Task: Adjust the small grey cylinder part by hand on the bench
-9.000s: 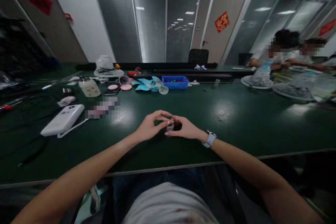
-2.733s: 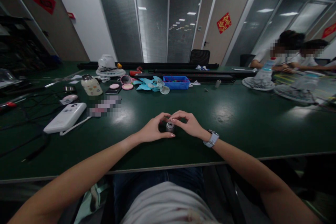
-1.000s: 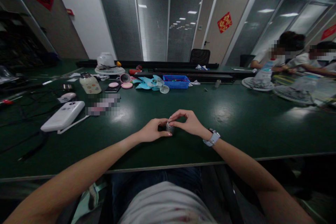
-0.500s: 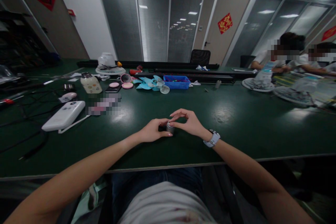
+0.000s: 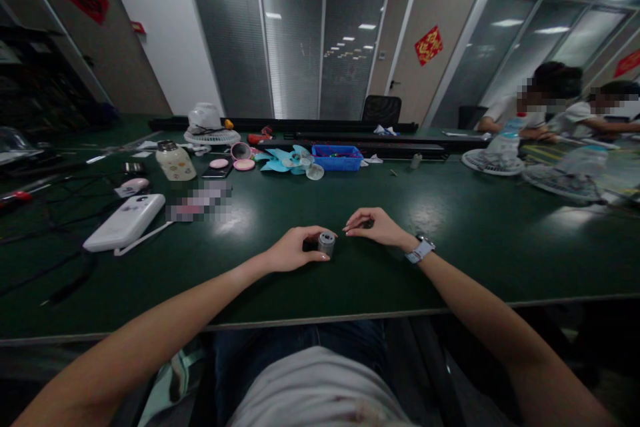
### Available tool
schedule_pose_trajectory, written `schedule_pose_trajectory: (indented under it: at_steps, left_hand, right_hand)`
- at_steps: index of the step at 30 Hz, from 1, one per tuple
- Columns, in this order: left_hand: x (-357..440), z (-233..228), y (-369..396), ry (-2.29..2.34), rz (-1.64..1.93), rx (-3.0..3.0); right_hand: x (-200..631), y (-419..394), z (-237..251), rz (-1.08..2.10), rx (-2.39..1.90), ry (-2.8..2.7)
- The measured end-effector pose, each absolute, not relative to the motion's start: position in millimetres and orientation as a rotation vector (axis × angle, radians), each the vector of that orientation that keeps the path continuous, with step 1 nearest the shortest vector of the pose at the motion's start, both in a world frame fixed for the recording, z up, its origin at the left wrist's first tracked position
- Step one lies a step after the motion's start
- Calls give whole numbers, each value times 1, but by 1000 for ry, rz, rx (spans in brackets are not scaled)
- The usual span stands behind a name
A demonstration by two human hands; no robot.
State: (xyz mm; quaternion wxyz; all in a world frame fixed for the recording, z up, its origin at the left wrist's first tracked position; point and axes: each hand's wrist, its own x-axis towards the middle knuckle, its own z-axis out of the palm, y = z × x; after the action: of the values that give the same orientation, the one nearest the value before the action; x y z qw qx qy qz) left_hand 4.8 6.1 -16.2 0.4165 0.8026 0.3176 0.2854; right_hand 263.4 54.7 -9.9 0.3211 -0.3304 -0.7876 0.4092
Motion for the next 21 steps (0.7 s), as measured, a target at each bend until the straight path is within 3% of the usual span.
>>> schedule_pose_trajectory:
  at_steps: [12,21]
  left_hand:
    - [2,-17,8,791,730,1988]
    - [3,-17,8,781,737,1962]
  right_hand:
    - [267,59,-13,1086,-926,-2215]
    - [242,47,-9,980,-863,-1898]
